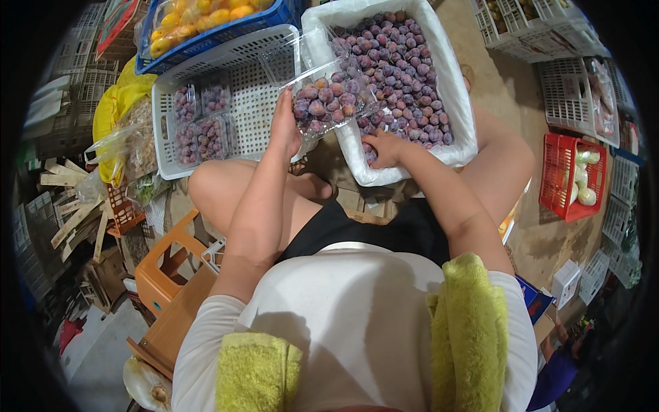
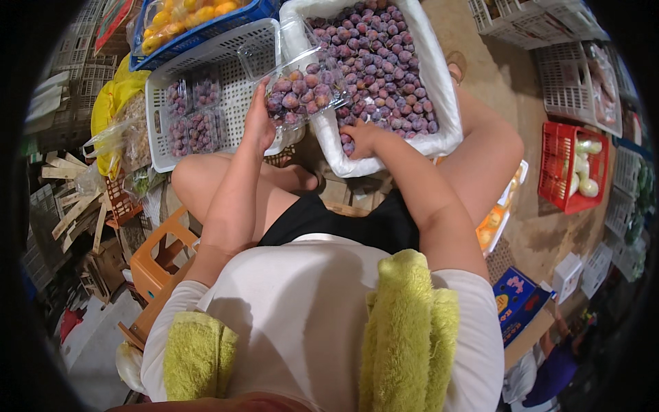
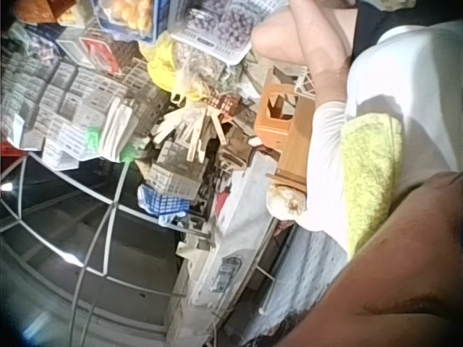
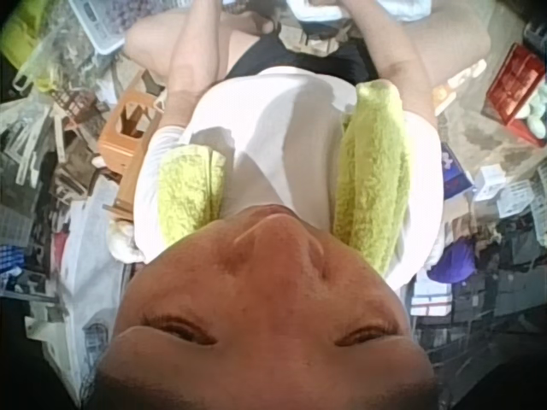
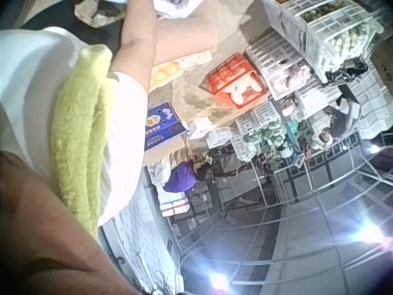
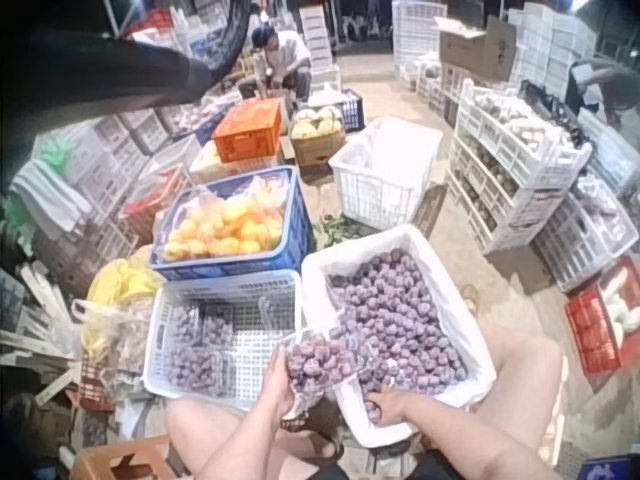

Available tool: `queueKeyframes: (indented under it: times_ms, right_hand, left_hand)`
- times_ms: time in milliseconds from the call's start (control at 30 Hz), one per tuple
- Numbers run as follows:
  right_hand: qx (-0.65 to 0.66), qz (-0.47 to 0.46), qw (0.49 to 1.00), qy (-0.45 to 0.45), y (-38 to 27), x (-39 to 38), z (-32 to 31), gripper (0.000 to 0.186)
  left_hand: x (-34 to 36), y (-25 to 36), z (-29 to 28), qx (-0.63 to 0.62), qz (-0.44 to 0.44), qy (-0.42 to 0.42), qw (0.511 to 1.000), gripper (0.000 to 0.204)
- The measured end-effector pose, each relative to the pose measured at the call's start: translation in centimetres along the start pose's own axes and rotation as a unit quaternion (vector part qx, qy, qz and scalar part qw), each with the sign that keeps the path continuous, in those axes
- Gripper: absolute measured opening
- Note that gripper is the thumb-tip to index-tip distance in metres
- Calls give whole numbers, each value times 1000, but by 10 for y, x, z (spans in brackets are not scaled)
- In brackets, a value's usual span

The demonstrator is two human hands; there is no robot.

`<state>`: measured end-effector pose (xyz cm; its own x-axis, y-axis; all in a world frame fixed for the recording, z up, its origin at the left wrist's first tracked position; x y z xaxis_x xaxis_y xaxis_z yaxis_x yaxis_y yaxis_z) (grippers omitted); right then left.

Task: The person sits on the floor and packs purple plums from a large white crate into small clear plastic containers. They place the filled containers into a white basket and occasionally handle a package of yellow fruit.

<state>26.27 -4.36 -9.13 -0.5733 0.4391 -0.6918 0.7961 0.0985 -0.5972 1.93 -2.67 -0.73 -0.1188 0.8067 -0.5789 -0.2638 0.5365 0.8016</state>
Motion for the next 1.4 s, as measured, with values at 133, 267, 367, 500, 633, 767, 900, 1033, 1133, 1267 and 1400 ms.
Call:
queueKeyframes:
  times_ms: [133,267,367,500,633,767,900,1033,1133,1267,1400]
  right_hand:
    - [57,-22,998,-26,13,3,1,90]
    - [162,-27,983,-82,22,15,-1,93]
    - [302,41,942,-138,11,7,-16,95]
    - [458,58,872,-161,16,7,-16,90]
    - [531,100,823,-175,18,5,-19,82]
    - [590,87,790,-140,23,3,-13,68]
    - [639,61,758,-116,20,-6,-22,55]
    - [685,21,728,-32,29,-29,-43,47]
    - [694,-57,714,67,9,-58,-86,46]
    - [520,-190,813,181,-66,-72,-121,55]
    - [42,-302,897,321,-115,-38,-106,58]
  left_hand:
    - [2,-3,-2,2,-5,8,1000,43]
    - [3,-5,-5,12,-2,10,1000,43]
    - [-4,2,1,1,-20,9,1000,43]
    - [-2,1,0,2,-13,2,1000,43]
    - [-1,1,0,16,-14,4,1000,44]
    - [1,1,0,25,-22,9,999,44]
    - [0,1,-2,12,-20,0,1000,45]
    - [0,3,-1,-9,3,-33,999,45]
    - [-5,12,0,13,-12,-35,999,45]
    - [-5,11,-2,-15,-5,-56,998,47]
    - [-5,15,0,-22,-17,-57,998,46]
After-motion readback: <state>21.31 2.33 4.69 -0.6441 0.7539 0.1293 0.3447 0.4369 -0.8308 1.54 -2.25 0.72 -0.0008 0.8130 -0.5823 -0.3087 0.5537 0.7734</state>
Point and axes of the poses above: each hand's wrist, its own x-axis towards the middle knuckle, its own z-axis out of the palm, y = z × x, the point moved 1 cm from there along x, towards the middle knuckle, and after that the axes turned 12 degrees about x, right-handed, at the moved point
